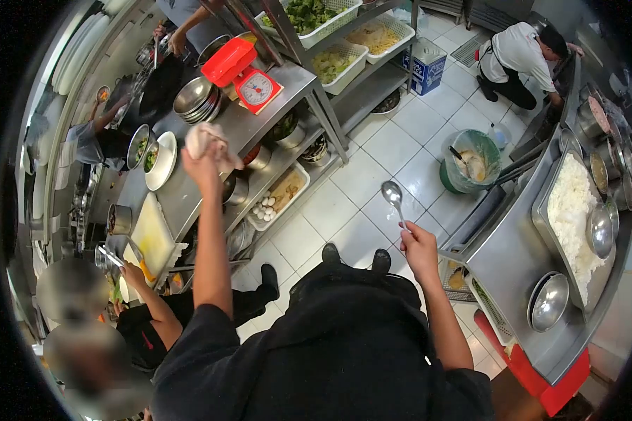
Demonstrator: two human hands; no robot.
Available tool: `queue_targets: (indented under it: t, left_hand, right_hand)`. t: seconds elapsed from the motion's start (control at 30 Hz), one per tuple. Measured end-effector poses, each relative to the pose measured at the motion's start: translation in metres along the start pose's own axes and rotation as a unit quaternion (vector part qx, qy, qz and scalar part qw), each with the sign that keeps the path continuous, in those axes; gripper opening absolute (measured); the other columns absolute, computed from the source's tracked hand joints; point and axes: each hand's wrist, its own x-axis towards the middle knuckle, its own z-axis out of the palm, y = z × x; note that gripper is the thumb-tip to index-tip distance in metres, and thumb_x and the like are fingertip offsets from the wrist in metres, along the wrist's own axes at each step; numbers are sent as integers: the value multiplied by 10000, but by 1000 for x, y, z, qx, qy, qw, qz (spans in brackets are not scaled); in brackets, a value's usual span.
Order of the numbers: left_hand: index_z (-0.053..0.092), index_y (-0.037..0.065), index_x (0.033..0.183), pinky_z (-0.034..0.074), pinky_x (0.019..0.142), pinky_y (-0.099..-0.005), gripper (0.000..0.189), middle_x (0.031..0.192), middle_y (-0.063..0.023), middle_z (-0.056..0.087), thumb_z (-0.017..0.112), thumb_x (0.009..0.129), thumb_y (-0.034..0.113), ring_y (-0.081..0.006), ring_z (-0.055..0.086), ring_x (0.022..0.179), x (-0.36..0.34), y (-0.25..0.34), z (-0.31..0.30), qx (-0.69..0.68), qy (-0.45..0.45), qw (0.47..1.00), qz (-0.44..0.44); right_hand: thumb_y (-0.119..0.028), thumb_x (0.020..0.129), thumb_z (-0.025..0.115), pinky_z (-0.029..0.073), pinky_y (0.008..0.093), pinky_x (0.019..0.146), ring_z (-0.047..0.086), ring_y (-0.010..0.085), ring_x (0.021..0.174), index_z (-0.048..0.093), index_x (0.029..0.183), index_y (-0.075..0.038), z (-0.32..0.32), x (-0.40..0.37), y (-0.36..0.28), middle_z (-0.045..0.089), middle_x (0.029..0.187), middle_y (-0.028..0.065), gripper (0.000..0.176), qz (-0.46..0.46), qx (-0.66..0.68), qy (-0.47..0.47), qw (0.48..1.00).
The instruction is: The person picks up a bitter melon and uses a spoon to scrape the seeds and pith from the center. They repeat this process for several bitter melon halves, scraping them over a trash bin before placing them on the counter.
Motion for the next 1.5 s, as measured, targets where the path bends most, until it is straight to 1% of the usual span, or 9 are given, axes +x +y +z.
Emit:
queue_targets:
  t: [0.17,0.2,0.27,0.33,0.4,0.57,0.73,1.2,1.5]
  left_hand:
    - [556,14,1206,510,602,-308,518,962,-102,663,758,733,73,-190,646,767,68,-37,-17,60,-108,988,-95]
    - [570,5,1191,504,683,-323,492,997,-109,663,757,743,87,-200,639,838,60,-42,-17,170,-120,976,-66]
    - [600,-14,1162,493,845,-354,446,1068,-122,662,753,763,115,-222,626,981,26,-44,-13,381,-141,914,-2]
    - [610,-8,1188,459,915,-347,507,1150,-136,652,768,763,220,-233,609,1050,-34,-39,-9,242,-245,932,-113]
    - [622,-4,1195,464,909,-357,555,1087,-203,673,787,727,246,-287,637,1019,-94,-83,-12,318,-268,908,-55]
    - [611,57,1244,478,899,-369,557,1197,-163,634,771,787,331,-261,595,1062,-230,-58,-19,261,-401,858,-187]
    - [571,8,1276,496,868,-334,577,1189,-176,630,759,808,287,-211,629,976,-296,-38,-43,160,-414,849,-288]
    - [581,44,1271,517,851,-357,552,1164,-165,637,754,801,277,-255,636,992,-344,-37,-126,190,-389,853,-292]
    - [554,-4,1284,493,861,-324,508,1151,-172,626,729,838,167,-223,616,1000,-398,-35,-189,147,-430,839,-299]
  right_hand:
    - [-89,917,560,318,226,451,430,53,504,658,1116,-5,-19,-6,21,527,618,-8,238,42,28,8,999]
    - [-89,917,559,320,227,449,434,53,505,656,1117,-5,-21,-5,24,529,617,-7,237,47,34,3,998]
    - [-90,919,557,331,232,442,447,60,502,652,1100,-7,-21,-3,34,542,629,3,221,55,42,-10,998]
    - [-91,920,555,346,238,435,462,69,501,648,1081,-7,-18,-2,38,553,643,13,203,65,55,-24,996]
    - [-91,921,552,365,245,430,478,81,501,641,1058,-5,-16,-5,40,563,659,22,185,78,70,-37,994]
    - [-87,911,561,412,249,471,511,96,519,640,968,2,-8,2,55,579,668,29,132,85,22,-82,993]
    - [-84,873,575,408,258,485,523,97,539,655,926,8,1,11,65,611,657,45,133,36,-68,-110,991]
    - [-134,858,637,419,295,516,537,121,567,647,903,30,17,-35,106,596,657,43,169,-38,-201,-99,974]
    - [-230,835,597,484,439,847,630,378,958,650,1001,-42,-17,-153,172,669,976,208,257,-18,-238,49,970]
